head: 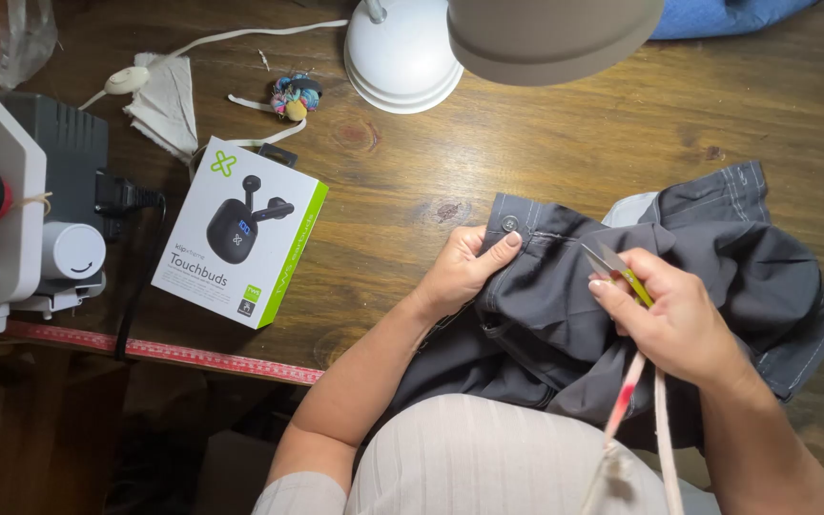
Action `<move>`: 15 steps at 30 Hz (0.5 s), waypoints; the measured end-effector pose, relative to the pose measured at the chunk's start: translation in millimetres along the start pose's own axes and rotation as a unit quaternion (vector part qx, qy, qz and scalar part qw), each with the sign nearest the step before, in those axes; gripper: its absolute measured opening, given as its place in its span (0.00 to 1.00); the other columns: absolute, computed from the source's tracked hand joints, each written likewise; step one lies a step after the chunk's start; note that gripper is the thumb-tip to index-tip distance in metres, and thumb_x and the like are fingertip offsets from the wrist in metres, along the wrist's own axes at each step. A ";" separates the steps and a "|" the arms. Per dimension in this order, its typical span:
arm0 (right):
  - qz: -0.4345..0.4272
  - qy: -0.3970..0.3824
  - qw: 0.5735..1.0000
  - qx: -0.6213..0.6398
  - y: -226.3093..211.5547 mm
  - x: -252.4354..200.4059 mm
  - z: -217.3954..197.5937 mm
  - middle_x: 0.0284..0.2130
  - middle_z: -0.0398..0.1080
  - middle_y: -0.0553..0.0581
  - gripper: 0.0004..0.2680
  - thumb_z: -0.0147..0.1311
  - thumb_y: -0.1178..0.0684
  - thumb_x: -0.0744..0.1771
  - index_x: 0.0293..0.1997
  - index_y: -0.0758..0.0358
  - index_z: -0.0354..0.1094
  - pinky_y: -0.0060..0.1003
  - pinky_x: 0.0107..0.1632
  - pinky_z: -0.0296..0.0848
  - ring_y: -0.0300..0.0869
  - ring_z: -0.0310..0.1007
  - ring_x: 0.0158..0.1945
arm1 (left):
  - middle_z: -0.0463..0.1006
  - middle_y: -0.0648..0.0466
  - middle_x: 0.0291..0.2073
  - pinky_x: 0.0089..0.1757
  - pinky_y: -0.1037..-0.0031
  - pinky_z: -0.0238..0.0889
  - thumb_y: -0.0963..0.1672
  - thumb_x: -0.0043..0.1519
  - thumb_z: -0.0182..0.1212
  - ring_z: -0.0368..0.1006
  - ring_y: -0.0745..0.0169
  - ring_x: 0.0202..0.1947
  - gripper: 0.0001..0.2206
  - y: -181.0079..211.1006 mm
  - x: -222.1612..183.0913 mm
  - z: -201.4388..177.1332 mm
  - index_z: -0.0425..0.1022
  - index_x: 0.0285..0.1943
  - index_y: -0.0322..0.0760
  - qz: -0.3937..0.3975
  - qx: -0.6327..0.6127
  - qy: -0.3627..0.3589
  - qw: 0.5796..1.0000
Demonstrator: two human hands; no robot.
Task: Using a seam ripper to remove stitches from a pair of pants on a workbench
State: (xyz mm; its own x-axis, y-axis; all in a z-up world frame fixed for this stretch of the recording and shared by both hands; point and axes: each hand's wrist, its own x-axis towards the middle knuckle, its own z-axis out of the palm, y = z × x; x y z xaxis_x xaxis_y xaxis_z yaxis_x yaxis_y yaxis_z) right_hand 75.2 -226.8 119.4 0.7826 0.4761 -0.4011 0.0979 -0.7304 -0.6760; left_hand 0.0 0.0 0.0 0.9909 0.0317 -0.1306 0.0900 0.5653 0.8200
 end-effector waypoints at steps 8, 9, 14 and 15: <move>-0.228 0.121 0.965 0.047 -26.4 26.8 32.1 0.44 0.73 0.55 0.13 0.69 0.58 0.63 0.50 0.65 0.74 0.29 0.54 0.70 0.38 0.74 0.46 | 0.79 0.61 0.32 0.33 0.84 0.68 0.46 0.69 0.57 0.72 0.76 0.31 0.10 -0.7 -0.4 -1.6 0.77 0.38 0.38 -0.021 -0.054 -0.008 0.998; -0.253 0.120 0.960 0.006 -31.0 33.8 35.8 0.45 0.75 0.57 0.14 0.71 0.55 0.61 0.49 0.64 0.75 0.33 0.56 0.70 0.42 0.75 0.48 | 0.80 0.59 0.33 0.33 0.83 0.69 0.45 0.69 0.58 0.73 0.75 0.31 0.09 3.0 -1.9 -2.1 0.78 0.39 0.38 -0.019 -0.046 -0.002 0.999; -0.254 0.124 0.959 -0.012 -42.0 39.6 51.2 0.33 0.73 0.51 0.05 0.67 0.56 0.64 0.37 0.61 0.74 0.33 0.43 0.68 0.40 0.71 0.34 | 0.74 0.65 0.30 0.32 0.84 0.63 0.47 0.68 0.59 0.67 0.79 0.31 0.10 14.9 -4.1 2.0 0.76 0.35 0.41 0.033 0.044 0.039 0.998; -0.275 0.135 0.952 0.001 -44.9 39.7 54.2 0.31 0.73 0.53 0.03 0.64 0.59 0.65 0.34 0.63 0.74 0.33 0.43 0.69 0.40 0.72 0.34 | 0.72 0.68 0.30 0.33 0.84 0.62 0.46 0.67 0.60 0.65 0.80 0.32 0.09 15.5 -2.9 4.3 0.75 0.34 0.42 0.058 0.080 0.077 0.992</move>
State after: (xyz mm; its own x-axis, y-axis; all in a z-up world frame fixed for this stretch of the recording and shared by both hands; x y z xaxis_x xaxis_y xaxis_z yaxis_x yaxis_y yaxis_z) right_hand 68.6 -148.5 100.3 0.7418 0.6440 0.1872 0.5385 -0.4055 -0.7386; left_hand -1.0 5.1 15.5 0.9695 0.2218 -0.1046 0.0040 0.4123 0.9110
